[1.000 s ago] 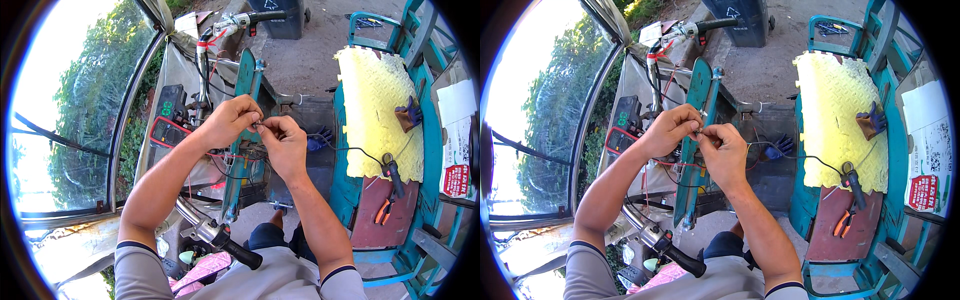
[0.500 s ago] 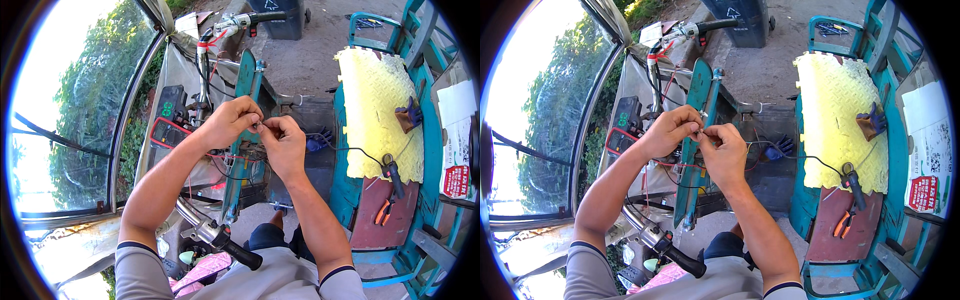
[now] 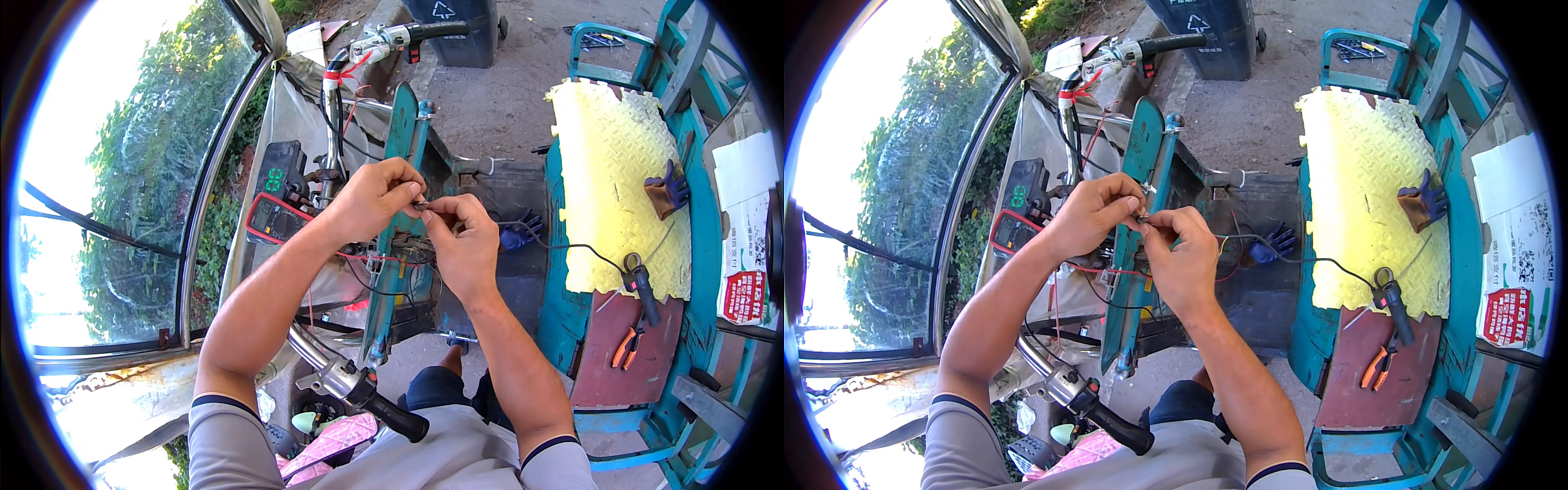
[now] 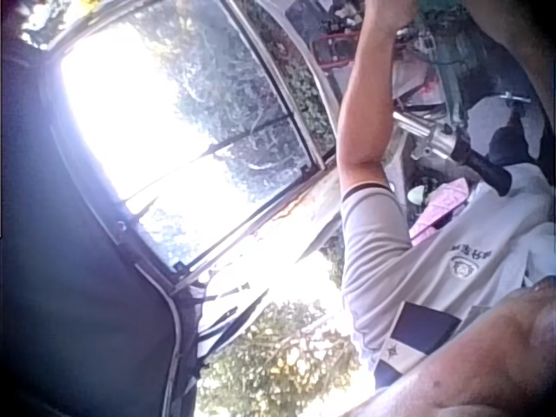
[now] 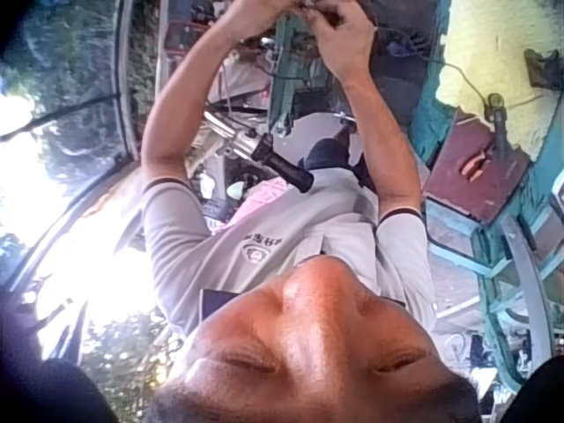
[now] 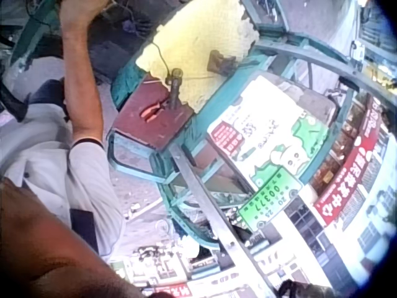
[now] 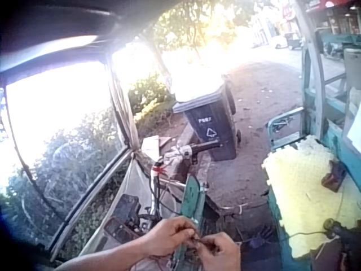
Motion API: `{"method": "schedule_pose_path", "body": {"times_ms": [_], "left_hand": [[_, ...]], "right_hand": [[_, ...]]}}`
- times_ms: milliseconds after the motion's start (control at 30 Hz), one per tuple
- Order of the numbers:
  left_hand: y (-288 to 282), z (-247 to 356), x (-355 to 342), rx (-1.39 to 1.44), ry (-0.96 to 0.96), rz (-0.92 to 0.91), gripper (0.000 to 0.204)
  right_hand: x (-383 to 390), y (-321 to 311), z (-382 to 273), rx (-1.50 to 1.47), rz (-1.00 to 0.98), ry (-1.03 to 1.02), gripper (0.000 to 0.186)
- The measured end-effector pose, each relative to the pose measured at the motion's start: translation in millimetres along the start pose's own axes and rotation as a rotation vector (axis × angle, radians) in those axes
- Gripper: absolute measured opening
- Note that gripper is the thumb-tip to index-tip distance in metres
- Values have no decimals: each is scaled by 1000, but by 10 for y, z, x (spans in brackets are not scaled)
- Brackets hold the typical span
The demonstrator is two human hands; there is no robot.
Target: The person is repairing the electrical wiring of a teal three-wheeled vehicle. They use a multimeter to test connections and a soldering iron to join wires. The person also uses pliers to strip wire insulation and manipulate the connections.
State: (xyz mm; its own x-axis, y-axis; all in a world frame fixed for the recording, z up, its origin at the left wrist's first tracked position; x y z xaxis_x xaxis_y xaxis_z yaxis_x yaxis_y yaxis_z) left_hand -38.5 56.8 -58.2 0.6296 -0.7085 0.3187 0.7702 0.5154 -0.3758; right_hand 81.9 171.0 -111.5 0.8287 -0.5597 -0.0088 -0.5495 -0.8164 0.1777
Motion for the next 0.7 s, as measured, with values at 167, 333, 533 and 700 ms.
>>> {"method": "schedule_pose_path", "body": {"times_ms": [167, 333, 533, 700], "left_hand": [[4, 16, -7, 30, -3, -9, 16], [-2, 16, 3, -2, 23, 2, 16], [-7, -24, -10, 25, 45, 3, 16], [2, 1, -5, 28, 57, -13, 15]], "right_hand": [[14, 27, -35, 119, 51, -204, 10], [2, 76, -166, 263, 100, -338, 11], [-73, 56, -56, 100, 100, -143, 9], [-54, 46, -64, 250, 144, -253, 10]]}}
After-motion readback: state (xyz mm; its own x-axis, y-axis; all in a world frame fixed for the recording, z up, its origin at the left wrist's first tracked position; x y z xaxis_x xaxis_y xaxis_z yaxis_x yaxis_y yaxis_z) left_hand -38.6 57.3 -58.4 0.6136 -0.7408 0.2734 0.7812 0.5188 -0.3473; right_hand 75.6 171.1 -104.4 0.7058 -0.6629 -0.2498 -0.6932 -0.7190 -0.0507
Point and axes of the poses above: each hand's wrist, its own x-axis away from the middle knuckle, its own y-axis out of the palm, z = x × y, the point moved 5 cm from there along -x, towards the middle knuckle, and after that the axes turned 2 degrees about y, right-handed, at the moved point
